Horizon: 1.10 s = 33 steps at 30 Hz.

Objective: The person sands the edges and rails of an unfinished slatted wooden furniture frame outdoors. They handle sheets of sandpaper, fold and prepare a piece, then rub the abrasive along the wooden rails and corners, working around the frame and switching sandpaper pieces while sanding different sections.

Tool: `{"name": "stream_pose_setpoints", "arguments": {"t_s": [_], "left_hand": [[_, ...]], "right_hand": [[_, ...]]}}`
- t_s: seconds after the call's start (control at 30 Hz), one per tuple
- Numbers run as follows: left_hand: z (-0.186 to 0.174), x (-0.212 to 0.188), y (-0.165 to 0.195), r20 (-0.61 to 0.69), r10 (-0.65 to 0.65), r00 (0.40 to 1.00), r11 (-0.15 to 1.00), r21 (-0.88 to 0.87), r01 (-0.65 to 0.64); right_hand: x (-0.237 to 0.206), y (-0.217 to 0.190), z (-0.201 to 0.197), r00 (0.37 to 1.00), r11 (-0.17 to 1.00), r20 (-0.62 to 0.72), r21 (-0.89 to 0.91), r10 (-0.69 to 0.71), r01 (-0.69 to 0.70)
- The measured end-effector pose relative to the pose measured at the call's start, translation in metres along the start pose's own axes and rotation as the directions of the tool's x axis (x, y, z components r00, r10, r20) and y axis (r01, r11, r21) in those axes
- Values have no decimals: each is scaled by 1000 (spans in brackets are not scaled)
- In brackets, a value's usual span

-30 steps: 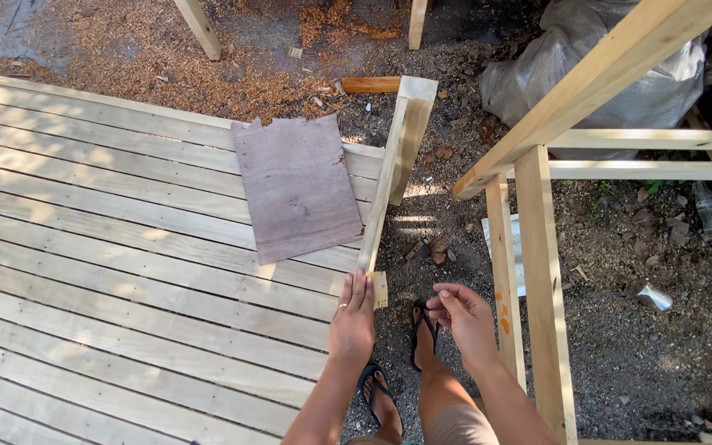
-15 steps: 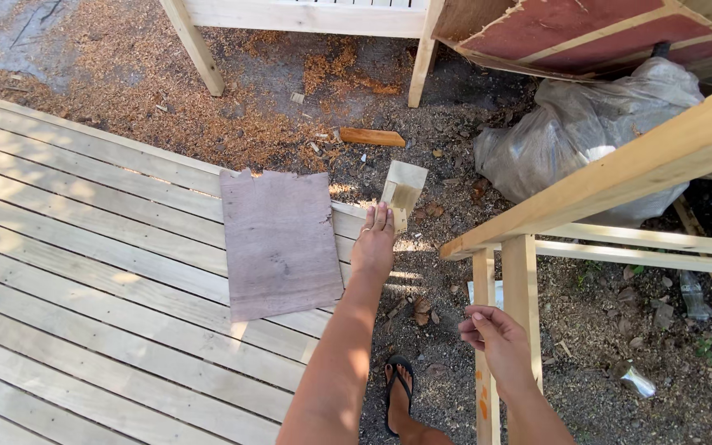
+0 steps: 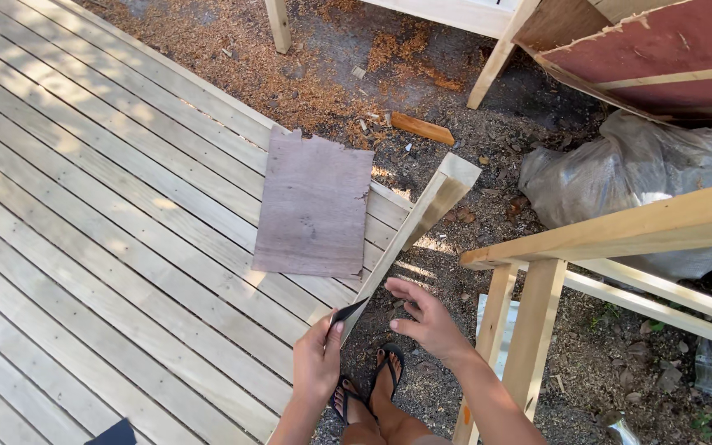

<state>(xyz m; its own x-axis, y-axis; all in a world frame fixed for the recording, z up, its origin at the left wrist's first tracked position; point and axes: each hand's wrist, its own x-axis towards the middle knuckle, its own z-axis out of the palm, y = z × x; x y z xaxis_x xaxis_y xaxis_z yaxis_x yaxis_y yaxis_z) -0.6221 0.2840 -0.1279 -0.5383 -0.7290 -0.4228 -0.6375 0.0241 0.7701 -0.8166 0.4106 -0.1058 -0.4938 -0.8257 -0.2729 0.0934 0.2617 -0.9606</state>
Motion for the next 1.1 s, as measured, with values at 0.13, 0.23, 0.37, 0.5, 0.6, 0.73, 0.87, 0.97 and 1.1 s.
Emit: {"name": "stream_pose_setpoints", "arguments": {"t_s": [0.13,0.23,0.37,0.5,0.6,0.73,0.87,0.97,1.1], "left_hand": [[5,19,20,-132,286,949,710,-636,-302],[-6,26,31,-366,259,894,755,-500,-424],[-34,5,20,-455,106,884,957,-194,-214],[-44,-24,-3,-523,57,851,996,-28,-84],[-37,-29,-11,-600,9,800,997,-53,-51],[-20,-21,-10,-676,-27,736,999,6,42],[-11,-16,-11,-691,-16,723,944,228,238],[-11,-17,-17,-730,-52,682,905,255,342],[-9,-21,-23,-773,-88,628,937,150,315]], "right_hand": [[12,-32,35,983,991,132,39,-130,126],[36,-42,28,963,915,-39,-325,-266,240],[84,-35,-21,712,212,82,-925,-697,314],[79,-3,7,790,23,204,-964,-577,266],[30,29,77,823,236,358,-838,-442,492],[20,50,64,543,240,599,-512,-589,824],[100,42,-64,621,140,524,-688,-583,712],[131,32,-105,754,187,320,-845,-573,500],[68,43,-11,738,263,344,-779,-580,570]]}}
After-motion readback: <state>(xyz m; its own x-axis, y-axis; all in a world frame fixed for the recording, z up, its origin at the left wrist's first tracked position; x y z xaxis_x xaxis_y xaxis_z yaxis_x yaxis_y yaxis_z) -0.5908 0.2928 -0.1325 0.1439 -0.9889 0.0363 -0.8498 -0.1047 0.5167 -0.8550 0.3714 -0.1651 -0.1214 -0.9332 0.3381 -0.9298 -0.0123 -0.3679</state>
